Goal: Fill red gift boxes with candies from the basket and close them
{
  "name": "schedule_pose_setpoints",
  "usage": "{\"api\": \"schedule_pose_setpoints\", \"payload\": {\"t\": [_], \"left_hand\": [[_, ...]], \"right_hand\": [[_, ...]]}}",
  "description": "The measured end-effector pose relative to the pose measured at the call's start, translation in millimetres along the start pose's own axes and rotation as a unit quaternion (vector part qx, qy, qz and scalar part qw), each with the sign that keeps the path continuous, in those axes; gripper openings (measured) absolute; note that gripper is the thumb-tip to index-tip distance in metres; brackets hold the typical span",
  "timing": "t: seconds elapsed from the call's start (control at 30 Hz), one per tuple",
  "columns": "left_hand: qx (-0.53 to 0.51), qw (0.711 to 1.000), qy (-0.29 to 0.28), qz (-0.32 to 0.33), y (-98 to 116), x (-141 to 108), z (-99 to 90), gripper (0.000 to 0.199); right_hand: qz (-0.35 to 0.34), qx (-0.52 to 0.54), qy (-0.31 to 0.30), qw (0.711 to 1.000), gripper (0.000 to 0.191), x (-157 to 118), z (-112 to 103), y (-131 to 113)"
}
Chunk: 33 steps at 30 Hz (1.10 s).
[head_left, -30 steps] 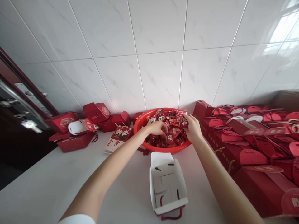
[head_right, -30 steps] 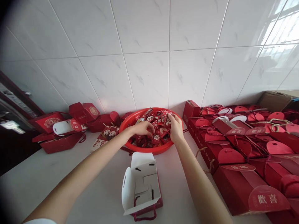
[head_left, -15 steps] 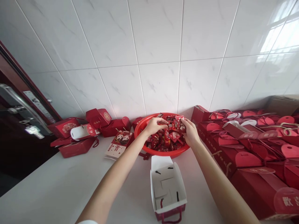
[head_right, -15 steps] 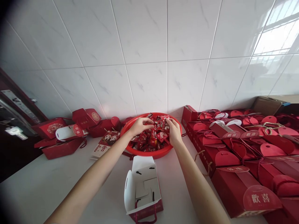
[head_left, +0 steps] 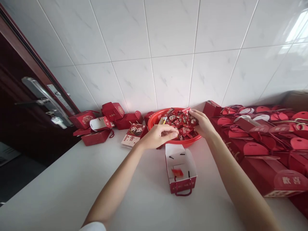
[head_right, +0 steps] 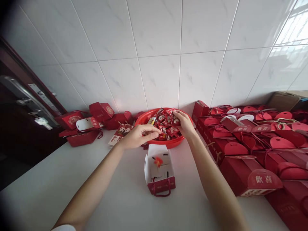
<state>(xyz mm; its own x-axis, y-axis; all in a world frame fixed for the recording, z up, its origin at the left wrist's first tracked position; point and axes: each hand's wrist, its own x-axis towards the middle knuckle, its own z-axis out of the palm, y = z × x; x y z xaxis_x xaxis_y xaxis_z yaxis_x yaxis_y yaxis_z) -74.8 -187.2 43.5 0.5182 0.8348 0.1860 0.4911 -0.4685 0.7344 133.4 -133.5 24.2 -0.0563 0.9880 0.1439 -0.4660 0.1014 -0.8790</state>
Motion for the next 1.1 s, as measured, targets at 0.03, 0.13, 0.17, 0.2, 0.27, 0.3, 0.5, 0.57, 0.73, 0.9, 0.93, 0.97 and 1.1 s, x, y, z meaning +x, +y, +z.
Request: {"api": "schedule_pose_setpoints", "payload": {"t": [0.03,0.13,0.17,0.2,0.27,0.3,0.5,0.57,0.73,0.9,0.93,0.97,1.1], "left_hand": [[0.023,1.0,0.009,0.004,1.7,-5.4,-2.0,0.031],[0.062,0.998,-0.004,0.005,4.2,-17.8,-9.1,0.028],[0.078,0.997,-0.027,-0.006,4.9,-21.1,-11.2,0.028],[0.099,0.993,-0.056,-0.023,5.7,-24.2,-12.9,0.029],[0.139,0.981,-0.116,-0.064,7.6,-29.6,-14.8,0.034],[0.15,0.975,-0.142,-0.08,8.5,-31.7,-15.0,0.037],[0.127,0.956,-0.24,-0.108,10.0,-35.9,-14.7,0.031],[0.123,0.956,-0.248,-0.101,9.8,-35.3,-15.4,0.025],[0.109,0.952,-0.276,-0.077,9.4,-33.3,-16.6,0.026],[0.092,0.953,-0.277,-0.086,5.4,-32.4,-15.5,0.03],[0.084,0.953,-0.276,-0.086,4.5,-32.4,-15.3,0.03],[0.078,0.954,-0.276,-0.085,3.7,-32.4,-15.2,0.03],[0.072,0.956,-0.27,-0.086,2.7,-32.6,-15.9,0.032]], "right_hand": [[0.0,-0.013,-0.023,1.0,0.025,-5.6,3.4,-6.0],[0.012,-0.071,-0.093,0.993,0.028,-24.4,9.4,-24.4],[0.016,-0.1,-0.113,0.988,0.028,-30.9,10.2,-30.3],[0.019,-0.136,-0.134,0.981,0.028,-37.3,10.6,-35.9],[0.019,-0.229,-0.195,0.954,0.024,-49.2,11.6,-46.2],[0.017,-0.276,-0.237,0.931,0.022,-54.4,12.6,-50.5],[-0.035,-0.405,-0.411,0.816,0.022,-70.7,23.8,-59.2],[-0.042,-0.427,-0.432,0.793,0.023,-72.0,26.1,-56.4],[-0.037,-0.462,-0.492,0.737,0.025,-72.6,29.3,-45.7],[-0.087,-0.472,-0.479,0.735,0.028,-72.1,32.6,-40.1],[-0.092,-0.469,-0.473,0.74,0.028,-72.1,32.9,-40.4],[-0.094,-0.468,-0.469,0.744,0.028,-72.2,32.9,-41.0],[-0.063,-0.454,-0.484,0.745,0.023,-73.4,32.3,-43.5]]}}
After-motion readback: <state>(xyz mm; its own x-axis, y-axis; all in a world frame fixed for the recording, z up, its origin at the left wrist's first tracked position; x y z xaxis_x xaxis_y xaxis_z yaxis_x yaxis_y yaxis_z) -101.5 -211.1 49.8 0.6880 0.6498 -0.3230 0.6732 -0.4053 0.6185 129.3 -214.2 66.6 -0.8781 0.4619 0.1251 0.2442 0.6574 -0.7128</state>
